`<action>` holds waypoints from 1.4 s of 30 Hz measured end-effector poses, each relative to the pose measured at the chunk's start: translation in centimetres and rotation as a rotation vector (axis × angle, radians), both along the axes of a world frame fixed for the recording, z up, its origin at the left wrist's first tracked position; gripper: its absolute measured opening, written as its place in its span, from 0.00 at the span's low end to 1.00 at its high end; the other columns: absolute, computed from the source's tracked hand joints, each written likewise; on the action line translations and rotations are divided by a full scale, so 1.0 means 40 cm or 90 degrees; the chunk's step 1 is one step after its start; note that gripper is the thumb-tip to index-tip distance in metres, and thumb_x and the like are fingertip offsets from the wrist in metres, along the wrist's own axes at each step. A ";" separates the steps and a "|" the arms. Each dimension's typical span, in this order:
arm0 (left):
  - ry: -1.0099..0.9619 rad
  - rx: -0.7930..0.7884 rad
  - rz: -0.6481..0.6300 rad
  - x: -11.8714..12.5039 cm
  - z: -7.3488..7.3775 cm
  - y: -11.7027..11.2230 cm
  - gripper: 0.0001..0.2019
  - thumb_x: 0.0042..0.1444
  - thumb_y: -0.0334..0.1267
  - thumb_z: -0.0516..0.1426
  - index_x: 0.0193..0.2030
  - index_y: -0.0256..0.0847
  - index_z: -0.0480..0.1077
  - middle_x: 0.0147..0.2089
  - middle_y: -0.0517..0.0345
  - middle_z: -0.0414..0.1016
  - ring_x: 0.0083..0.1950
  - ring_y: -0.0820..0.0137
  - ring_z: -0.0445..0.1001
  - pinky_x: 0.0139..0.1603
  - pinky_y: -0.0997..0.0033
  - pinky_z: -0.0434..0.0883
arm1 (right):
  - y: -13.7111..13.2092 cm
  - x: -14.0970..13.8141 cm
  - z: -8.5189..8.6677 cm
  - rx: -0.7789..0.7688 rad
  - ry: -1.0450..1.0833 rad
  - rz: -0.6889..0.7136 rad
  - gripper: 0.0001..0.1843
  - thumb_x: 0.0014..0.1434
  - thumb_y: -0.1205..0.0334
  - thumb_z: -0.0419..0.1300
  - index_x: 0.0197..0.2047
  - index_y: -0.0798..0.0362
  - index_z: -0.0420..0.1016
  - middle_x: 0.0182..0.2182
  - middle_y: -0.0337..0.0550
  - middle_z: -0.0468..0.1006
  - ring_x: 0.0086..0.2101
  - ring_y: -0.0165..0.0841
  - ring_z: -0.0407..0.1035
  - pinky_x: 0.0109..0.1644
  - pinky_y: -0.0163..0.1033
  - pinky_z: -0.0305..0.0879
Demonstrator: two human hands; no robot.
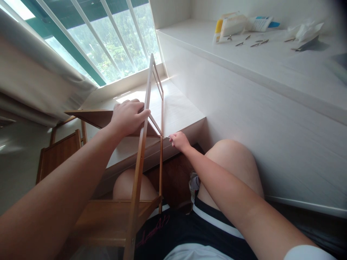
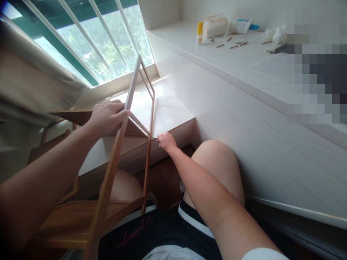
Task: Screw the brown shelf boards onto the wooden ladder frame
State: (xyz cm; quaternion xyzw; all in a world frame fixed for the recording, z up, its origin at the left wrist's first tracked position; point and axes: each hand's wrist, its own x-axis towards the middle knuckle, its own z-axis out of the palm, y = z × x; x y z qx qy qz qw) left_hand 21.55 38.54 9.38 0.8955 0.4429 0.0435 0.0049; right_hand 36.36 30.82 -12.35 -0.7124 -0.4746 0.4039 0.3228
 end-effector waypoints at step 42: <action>0.003 0.003 0.005 -0.001 -0.002 0.001 0.15 0.58 0.47 0.46 0.26 0.42 0.61 0.34 0.52 0.67 0.41 0.59 0.66 0.43 0.58 0.58 | -0.009 0.019 0.025 0.036 -0.239 0.023 0.20 0.68 0.49 0.48 0.40 0.49 0.78 0.38 0.49 0.82 0.38 0.39 0.73 0.34 0.36 0.55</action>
